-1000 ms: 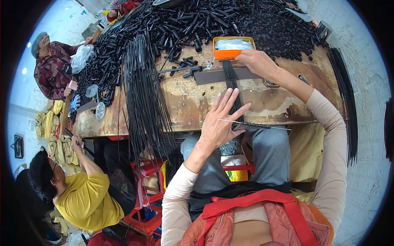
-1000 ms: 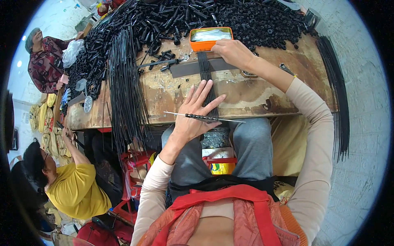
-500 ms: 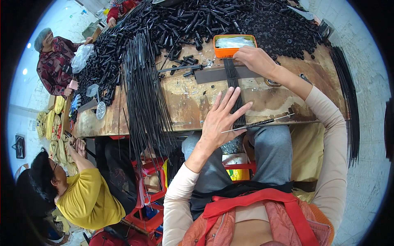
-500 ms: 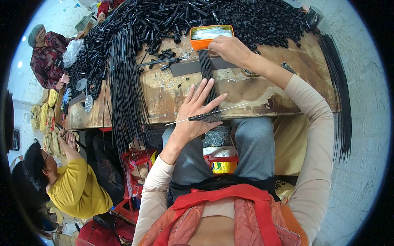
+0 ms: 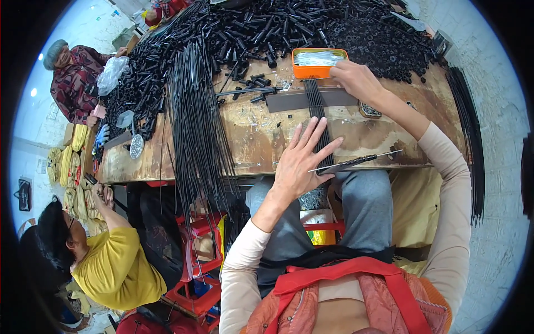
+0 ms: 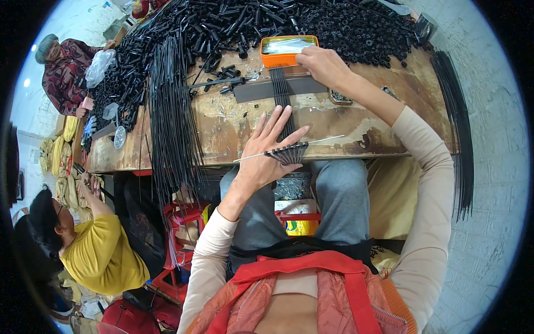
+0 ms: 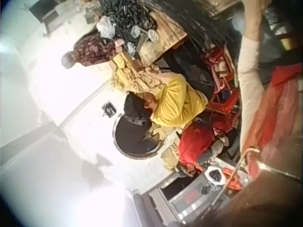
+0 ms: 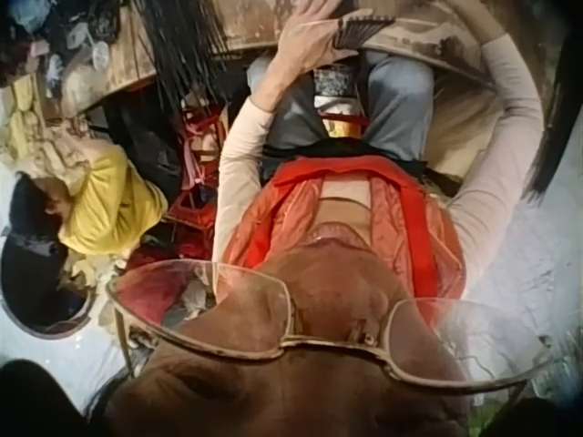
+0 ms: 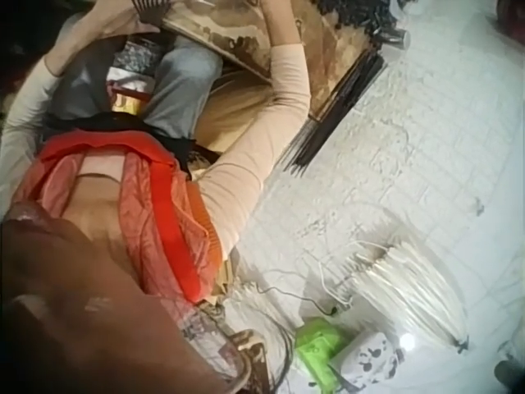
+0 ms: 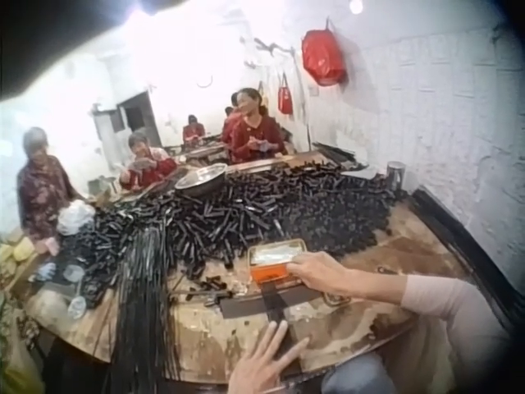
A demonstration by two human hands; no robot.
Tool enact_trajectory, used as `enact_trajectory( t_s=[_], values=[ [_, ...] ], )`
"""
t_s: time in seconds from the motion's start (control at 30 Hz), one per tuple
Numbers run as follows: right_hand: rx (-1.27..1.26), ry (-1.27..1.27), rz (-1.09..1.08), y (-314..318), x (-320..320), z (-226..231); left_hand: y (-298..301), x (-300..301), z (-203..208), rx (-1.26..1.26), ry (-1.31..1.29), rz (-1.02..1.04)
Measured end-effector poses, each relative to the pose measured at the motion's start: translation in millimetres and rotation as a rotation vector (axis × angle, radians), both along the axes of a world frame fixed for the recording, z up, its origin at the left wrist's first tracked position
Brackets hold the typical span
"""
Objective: Assembling black rods into a plastic base and trimming them using pliers at a workbench.
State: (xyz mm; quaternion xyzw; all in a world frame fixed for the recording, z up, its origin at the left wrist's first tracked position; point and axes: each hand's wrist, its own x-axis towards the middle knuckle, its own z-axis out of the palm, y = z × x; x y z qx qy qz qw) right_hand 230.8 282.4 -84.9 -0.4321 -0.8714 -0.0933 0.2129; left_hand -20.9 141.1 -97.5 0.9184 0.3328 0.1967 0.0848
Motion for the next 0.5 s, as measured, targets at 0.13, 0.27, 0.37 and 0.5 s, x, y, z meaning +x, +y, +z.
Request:
enact_trajectory(
  t_s=[0.13,0.27,0.37,0.5],
  values=[
    [-0.058,0.040,0.115,10,-8,9,0,1,-2,-0.001,-0.011,-0.007],
    [-0.132,0.070,0.181,14,-8,13,0,1,-1,0.001,-0.017,-0.012],
    [-0.059,0.053,0.198,11,-19,9,0,-1,0,0.009,0.005,-0.006],
    [-0.098,0.090,0.212,18,-29,13,1,-1,2,0.000,-0.011,-0.013]
  ],
)
